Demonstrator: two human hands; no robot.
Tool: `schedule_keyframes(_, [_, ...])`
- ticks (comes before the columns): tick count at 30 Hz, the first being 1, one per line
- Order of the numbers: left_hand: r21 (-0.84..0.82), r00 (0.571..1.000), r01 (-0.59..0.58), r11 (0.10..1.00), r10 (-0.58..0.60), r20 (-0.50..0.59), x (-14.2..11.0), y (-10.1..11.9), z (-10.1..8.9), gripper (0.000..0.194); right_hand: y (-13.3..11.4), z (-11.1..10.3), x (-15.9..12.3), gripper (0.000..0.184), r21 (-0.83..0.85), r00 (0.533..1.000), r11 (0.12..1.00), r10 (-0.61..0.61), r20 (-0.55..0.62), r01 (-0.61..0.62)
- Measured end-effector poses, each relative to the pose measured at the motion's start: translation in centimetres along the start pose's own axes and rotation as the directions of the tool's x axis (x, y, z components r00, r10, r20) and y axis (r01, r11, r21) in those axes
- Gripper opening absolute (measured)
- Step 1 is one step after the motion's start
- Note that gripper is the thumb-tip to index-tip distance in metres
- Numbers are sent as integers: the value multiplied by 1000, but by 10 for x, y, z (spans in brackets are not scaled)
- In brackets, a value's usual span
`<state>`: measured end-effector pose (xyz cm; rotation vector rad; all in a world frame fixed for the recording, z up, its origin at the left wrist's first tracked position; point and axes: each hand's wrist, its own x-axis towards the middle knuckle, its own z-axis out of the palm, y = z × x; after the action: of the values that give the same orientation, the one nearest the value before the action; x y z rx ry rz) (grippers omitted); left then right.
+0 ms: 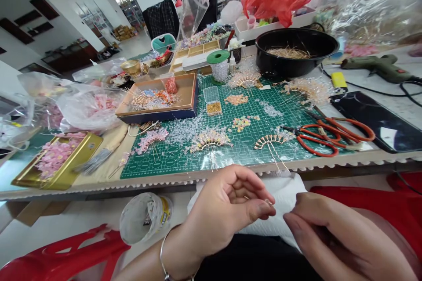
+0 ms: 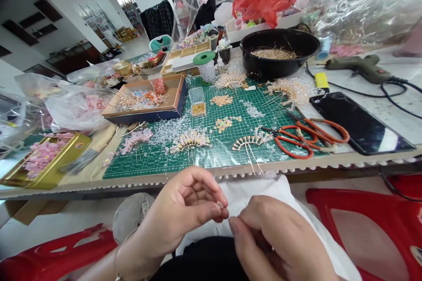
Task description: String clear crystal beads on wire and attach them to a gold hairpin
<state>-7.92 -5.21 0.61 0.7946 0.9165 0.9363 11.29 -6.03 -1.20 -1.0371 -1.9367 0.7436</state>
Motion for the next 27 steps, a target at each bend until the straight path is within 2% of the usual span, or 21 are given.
schedule_keyframes(2, [271,993,-117,955,114,28,-2,5,1,11,1,-3,6,23,42,995,996,79,63,-82])
schedule_keyframes(3, [438,975,-221,871,212,72,-2,8,1,4,1,-5,9,26,57,987,988,135,91,-141])
schedule_keyframes(4, [589,936,-341,732,321,144,-3,10,1,5,1,-6,11,30,68,974,977,192,118,-201])
schedule_keyframes(5, [701,876,-453,551,419,237,-3,12,2,11,1,-8,12,33,75,960,964,242,141,-254])
schedule_keyframes(7, [793,745,-575,203,529,405,-2,14,2,16,1,-11,13,35,96,935,939,312,172,-331])
schedule_keyframes(8, [803,703,-590,86,544,458,-1,15,2,15,2,-12,13,35,126,926,926,333,175,-357])
schedule_keyframes(9, [807,679,-590,8,546,491,1,15,2,13,3,-12,12,34,165,914,906,360,186,-391])
schedule_keyframes(10, [810,672,-585,-37,538,509,3,16,2,11,4,-12,12,34,216,900,878,388,199,-427])
schedule_keyframes(12, [809,675,-583,-77,508,535,9,18,2,13,10,-12,15,35,353,863,789,437,255,-504])
schedule_keyframes(15, [810,704,-574,-116,435,561,21,24,5,20,22,-14,24,30,555,793,567,465,394,-609])
schedule_keyframes(16, [810,713,-572,-128,411,568,25,26,6,20,27,-15,28,29,594,774,500,462,433,-630])
schedule_keyframes(18, [808,726,-572,-145,369,580,33,31,8,20,33,-19,35,28,626,752,424,451,481,-654])
schedule_keyframes(23, [805,734,-571,-162,339,589,45,34,12,18,42,-25,41,11,647,742,377,448,498,-663])
schedule_keyframes(27, [809,746,-566,-156,320,584,46,32,14,20,45,-25,35,12,619,735,405,457,501,-673])
